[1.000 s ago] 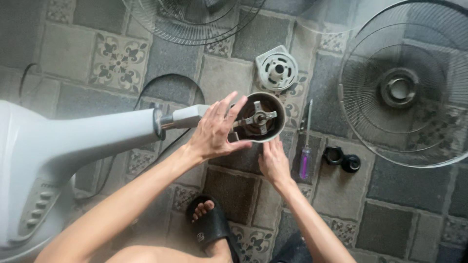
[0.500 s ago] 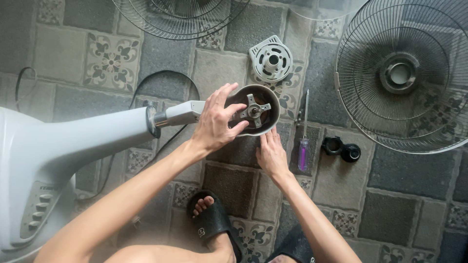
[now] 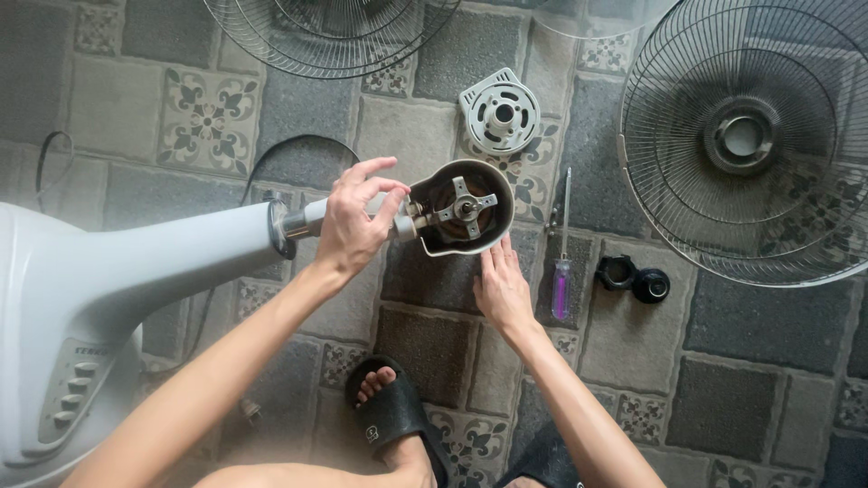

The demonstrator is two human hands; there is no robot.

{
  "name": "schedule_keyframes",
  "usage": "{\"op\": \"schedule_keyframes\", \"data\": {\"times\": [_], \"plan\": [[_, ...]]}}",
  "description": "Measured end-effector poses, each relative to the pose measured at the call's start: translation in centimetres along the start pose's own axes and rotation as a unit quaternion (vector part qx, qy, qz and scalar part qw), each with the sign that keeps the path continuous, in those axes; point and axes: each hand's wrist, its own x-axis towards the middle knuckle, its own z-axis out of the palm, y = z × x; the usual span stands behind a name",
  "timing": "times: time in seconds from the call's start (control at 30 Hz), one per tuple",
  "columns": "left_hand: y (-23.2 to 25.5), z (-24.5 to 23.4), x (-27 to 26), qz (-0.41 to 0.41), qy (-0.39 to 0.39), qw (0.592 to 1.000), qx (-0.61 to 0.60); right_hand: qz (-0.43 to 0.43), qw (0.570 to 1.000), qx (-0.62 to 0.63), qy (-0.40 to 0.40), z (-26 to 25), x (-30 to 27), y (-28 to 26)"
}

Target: The person uses a screwdriver to loosen and remove a screw from the central hub of a standing fan. They then detach the hub cover, set it aside, and reattach it to the fan base.

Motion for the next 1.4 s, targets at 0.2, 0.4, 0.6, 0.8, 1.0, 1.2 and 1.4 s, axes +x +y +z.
{"op": "schedule_keyframes", "data": {"times": [0.2,0.4,0.6,0.8,1.0,1.2,1.4], "plan": [[1.3,-0.5,-0.4,0.141,-0.027,0.986,0.085,-0.004,1.000,-0.002,0.008,0.2,0.0,0.2],[1.7,-1.3,-0.3,0.240,-0.018,0.957,0.162,0.001,1.000,0.009,0.005,0.4,0.0,0.6],[1.4,-1.6,-0.7,0.255,-0.024,0.951,0.175,-0.004,1.000,0.009,0.000,0.1,-0.2,0.2],[1.7,-1.5,-0.7,0.256,-0.001,0.950,0.178,-0.004,1.000,-0.010,-0.005,-0.4,-0.1,0.0],[2.2,-1.3,-0.4,0.215,0.012,0.962,0.167,0.005,1.000,0.020,0.002,0.1,-0.1,0.6],[2.3,-0.7,-0.5,0.185,-0.039,0.972,0.138,-0.005,1.000,0.015,0.017,1.2,-0.3,1.0],[1.3,0.7,-0.9,0.181,-0.078,0.958,0.206,-0.012,0.999,0.015,0.040,2.0,-0.3,1.5]]}}
